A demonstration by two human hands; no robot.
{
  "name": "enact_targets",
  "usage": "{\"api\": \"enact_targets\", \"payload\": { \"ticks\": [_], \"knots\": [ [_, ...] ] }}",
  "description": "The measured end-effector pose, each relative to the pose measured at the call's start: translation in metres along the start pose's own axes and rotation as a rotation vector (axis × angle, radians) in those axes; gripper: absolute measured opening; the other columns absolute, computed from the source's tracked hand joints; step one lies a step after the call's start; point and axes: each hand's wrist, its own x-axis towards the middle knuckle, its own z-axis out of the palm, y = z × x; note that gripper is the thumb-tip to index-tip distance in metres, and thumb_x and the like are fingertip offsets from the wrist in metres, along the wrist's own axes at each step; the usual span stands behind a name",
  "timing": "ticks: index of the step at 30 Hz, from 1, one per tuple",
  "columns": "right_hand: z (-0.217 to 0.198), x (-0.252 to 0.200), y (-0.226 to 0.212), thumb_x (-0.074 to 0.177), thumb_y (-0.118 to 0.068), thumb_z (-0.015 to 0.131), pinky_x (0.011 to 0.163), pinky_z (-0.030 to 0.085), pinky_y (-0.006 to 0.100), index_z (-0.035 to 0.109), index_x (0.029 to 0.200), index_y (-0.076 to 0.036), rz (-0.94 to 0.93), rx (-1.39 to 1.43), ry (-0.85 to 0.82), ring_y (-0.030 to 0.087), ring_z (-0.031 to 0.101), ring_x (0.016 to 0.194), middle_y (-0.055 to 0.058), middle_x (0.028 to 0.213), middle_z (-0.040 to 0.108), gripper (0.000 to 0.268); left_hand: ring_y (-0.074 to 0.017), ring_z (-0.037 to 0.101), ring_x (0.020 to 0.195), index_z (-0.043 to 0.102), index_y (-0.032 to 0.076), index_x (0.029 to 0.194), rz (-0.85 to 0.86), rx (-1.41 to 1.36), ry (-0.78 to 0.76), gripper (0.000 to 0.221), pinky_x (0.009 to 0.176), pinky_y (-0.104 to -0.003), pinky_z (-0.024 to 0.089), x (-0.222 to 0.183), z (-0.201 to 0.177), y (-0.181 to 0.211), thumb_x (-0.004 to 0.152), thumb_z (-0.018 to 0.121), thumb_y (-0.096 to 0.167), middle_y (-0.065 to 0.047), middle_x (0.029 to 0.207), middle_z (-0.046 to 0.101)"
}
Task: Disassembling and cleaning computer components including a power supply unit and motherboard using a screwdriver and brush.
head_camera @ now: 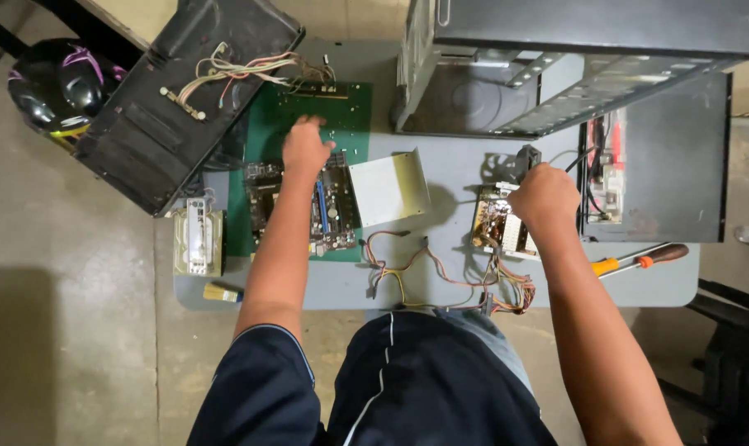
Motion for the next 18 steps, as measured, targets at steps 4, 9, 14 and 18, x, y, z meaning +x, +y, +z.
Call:
{"api": "enact_targets", "payload": {
  "ticks": [4,9,14,18],
  "knots": [
    [-0.014,-0.002,-0.011,0.08,-0.015,0.074,0.069,0.061,0.056,0.076,0.102,0.01,0.037,0.012,-0.042,0.048,0.075,0.083,0.028,0.084,0.073,0.033,-0.0425,0.059,0.131,0.066,0.023,0.137,0.003,0.004,-0.076,0.049,0.106,-0.057,0.053,0.029,0.025,-0.006,0.091,0.08,0.021,-0.015,0.152,0.05],
    [-0.037,-0.031,-0.018,0.083,-0.021,0.075,0.073,0.06,0.057,0.079,0.102,0.004,0.059,0.008,-0.083,0.048,0.075,0.087,0.026,0.087,0.075,0.032,-0.0433,0.062,0.126,0.073,0.02,0.127,0.02,0.041,-0.094,0.034,0.104,-0.056,0.055,0.059,0.059,-0.031,0.093,0.077,0.019,-0.014,0.149,0.055],
    [-0.082,-0.103,0.007,0.088,-0.027,0.077,0.089,0.056,0.058,0.078,0.116,-0.004,0.067,0.233,-0.075,0.053,0.07,0.104,0.029,0.104,0.077,0.037,-0.0431,0.067,0.119,0.079,0.021,0.113,0.102,0.052,-0.054,0.018,0.1,-0.053,0.058,0.055,0.063,-0.035,0.097,0.072,0.021,-0.013,0.14,0.062],
    [-0.022,-0.145,0.098,0.085,-0.033,0.082,0.07,0.05,0.047,0.076,0.121,-0.003,0.238,0.628,-0.029,0.037,0.068,0.069,0.025,0.078,0.073,0.047,-0.0411,0.068,0.117,0.078,0.013,0.111,0.168,0.203,-0.032,0.017,0.096,-0.051,0.06,0.056,0.082,-0.042,0.1,0.067,0.017,-0.017,0.135,0.065]
  ]
}}
